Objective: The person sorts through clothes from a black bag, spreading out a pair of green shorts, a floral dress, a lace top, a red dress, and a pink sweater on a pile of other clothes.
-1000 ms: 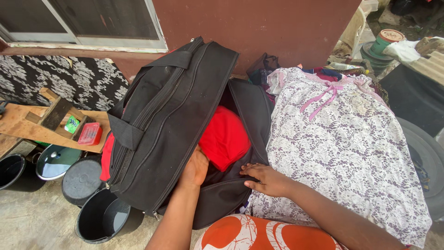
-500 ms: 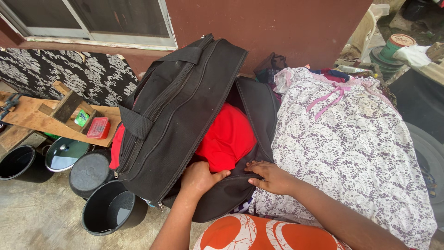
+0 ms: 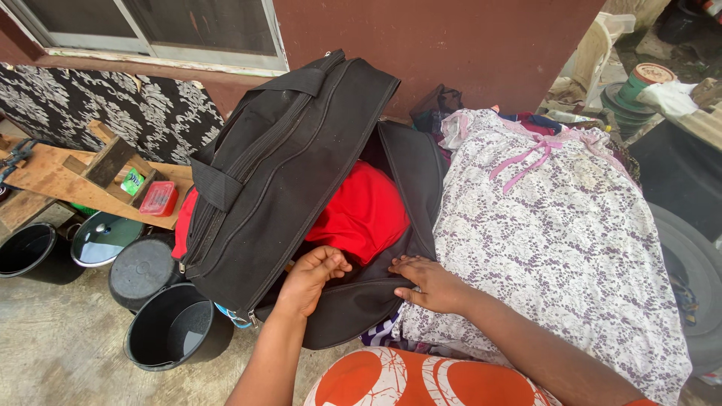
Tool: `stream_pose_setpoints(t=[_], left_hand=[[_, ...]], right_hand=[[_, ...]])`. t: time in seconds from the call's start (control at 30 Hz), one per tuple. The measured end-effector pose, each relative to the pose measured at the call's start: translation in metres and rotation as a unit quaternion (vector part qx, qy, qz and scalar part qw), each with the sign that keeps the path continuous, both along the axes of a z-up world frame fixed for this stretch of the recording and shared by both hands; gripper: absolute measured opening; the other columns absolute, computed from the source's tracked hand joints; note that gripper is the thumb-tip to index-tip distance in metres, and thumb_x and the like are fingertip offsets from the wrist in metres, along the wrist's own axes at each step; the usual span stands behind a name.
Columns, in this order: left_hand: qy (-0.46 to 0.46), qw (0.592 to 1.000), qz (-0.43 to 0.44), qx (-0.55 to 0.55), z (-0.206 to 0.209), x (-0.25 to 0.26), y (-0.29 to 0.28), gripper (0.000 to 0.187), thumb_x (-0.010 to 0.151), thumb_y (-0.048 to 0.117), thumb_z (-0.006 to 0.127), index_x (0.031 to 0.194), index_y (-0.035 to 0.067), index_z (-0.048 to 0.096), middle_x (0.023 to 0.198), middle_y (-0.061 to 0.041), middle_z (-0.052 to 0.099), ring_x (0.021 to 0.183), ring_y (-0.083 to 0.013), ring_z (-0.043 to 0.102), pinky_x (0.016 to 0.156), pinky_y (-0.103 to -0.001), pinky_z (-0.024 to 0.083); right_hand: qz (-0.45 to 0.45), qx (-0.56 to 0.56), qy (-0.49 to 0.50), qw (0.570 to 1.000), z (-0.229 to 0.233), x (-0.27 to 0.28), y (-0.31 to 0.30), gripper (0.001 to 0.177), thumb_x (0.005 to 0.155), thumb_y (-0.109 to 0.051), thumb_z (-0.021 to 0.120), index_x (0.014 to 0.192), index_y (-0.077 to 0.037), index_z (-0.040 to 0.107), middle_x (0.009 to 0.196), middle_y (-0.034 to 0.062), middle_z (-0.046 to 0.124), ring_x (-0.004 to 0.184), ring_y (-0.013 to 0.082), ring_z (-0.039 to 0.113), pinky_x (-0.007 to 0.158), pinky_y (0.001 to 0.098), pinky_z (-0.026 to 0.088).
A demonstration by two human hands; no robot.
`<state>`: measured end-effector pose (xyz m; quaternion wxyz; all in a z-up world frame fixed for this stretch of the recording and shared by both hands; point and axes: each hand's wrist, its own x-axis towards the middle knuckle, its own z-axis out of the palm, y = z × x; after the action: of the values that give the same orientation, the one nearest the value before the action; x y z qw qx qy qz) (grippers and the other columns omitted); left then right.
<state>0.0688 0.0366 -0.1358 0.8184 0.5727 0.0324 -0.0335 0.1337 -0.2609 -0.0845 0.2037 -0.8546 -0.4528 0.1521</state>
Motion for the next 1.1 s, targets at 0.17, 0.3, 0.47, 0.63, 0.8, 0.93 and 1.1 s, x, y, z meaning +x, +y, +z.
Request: stream_pose_setpoints(t=[0.17, 0.3, 0.47, 0.63, 0.8, 0.93, 1.1], left_hand=[[-0.05, 0.992, 0.061, -0.104, 0.045, -0.03, -0.007, 0.015, 0.101, 0.017, 0.063, 0.098, 0.004, 0.069, 0.094, -0.006, 0.071, 0.087, -0.0175, 0.068, 0.083, -0.033, 0.052], [-0.074, 0.988, 0.085, -0.11, 0.068, -0.047, -0.019, 0.013, 0.1, 0.016, 0.061, 0.099, 0.006, 0.069, 0.094, -0.006, 0.07, 0.086, -0.0173, 0.067, 0.083, -0.034, 0.053], [-0.096, 0.984, 0.148, 0.018, 0.075, -0.072, -0.047, 0.02, 0.104, 0.018, 0.057, 0.1, 0.003, 0.07, 0.093, -0.005, 0.07, 0.085, -0.0146, 0.067, 0.08, -0.03, 0.051], [-0.115, 0.985, 0.128, 0.019, 0.07, -0.094, -0.107, 0.013, 0.101, 0.014, 0.065, 0.101, 0.002, 0.07, 0.097, -0.004, 0.066, 0.087, -0.0119, 0.059, 0.081, -0.027, 0.048], [-0.222, 0.955, 0.082, 0.181, 0.077, -0.119, -0.154, 0.011, 0.094, 0.01, 0.07, 0.098, 0.0, 0.071, 0.114, -0.003, 0.056, 0.093, -0.0098, 0.057, 0.081, -0.026, 0.05], [-0.183, 0.977, 0.082, 0.075, 0.067, -0.147, -0.167, 0.01, 0.099, 0.007, 0.067, 0.098, -0.002, 0.069, 0.116, -0.007, 0.057, 0.099, -0.0109, 0.057, 0.09, -0.026, 0.048], [-0.17, 0.968, 0.15, 0.105, 0.043, -0.178, -0.144, 0.009, 0.099, 0.005, 0.066, 0.1, -0.003, 0.07, 0.114, -0.008, 0.062, 0.101, -0.0114, 0.058, 0.091, -0.026, 0.047]], right_hand=[[0.026, 0.0, -0.014, 1.0, -0.002, -0.006, -0.01, 0.063, 0.097, -0.046, 0.06, 0.142, -0.002, 0.052, 0.152, 0.0209, 0.047, 0.147, 0.0358, 0.036, 0.121, 0.0474, 0.025], [0.063, 0.038, -0.054, 0.996, 0.001, -0.018, -0.026, 0.062, 0.098, -0.045, 0.061, 0.14, -0.001, 0.053, 0.153, 0.0228, 0.046, 0.148, 0.0361, 0.035, 0.122, 0.0484, 0.023], [0.085, 0.066, -0.04, 0.993, 0.027, -0.036, -0.039, 0.068, 0.09, -0.034, 0.072, 0.143, 0.003, 0.049, 0.148, 0.0237, 0.049, 0.143, 0.0396, 0.038, 0.118, 0.0529, 0.024], [0.049, 0.204, 0.079, 0.975, 0.047, -0.061, -0.037, 0.055, 0.092, -0.029, 0.074, 0.139, -0.005, 0.059, 0.133, 0.0168, 0.066, 0.123, 0.0285, 0.064, 0.104, 0.041, 0.05], [-0.031, 0.273, 0.345, 0.897, 0.023, -0.092, -0.05, 0.028, 0.094, -0.022, 0.074, 0.112, 0.0, 0.073, 0.105, 0.0085, 0.073, 0.098, 0.0144, 0.067, 0.086, 0.0308, 0.054], [-0.045, 0.336, 0.442, 0.83, 0.01, -0.102, -0.08, 0.018, 0.097, -0.015, 0.07, 0.103, 0.002, 0.072, 0.097, 0.0035, 0.074, 0.094, 0.0098, 0.066, 0.089, 0.0282, 0.053], [-0.033, 0.295, 0.449, 0.843, 0.003, -0.109, -0.101, 0.017, 0.096, -0.016, 0.071, 0.102, 0.0, 0.069, 0.095, 0.0017, 0.073, 0.09, 0.008, 0.065, 0.087, 0.0263, 0.053]])
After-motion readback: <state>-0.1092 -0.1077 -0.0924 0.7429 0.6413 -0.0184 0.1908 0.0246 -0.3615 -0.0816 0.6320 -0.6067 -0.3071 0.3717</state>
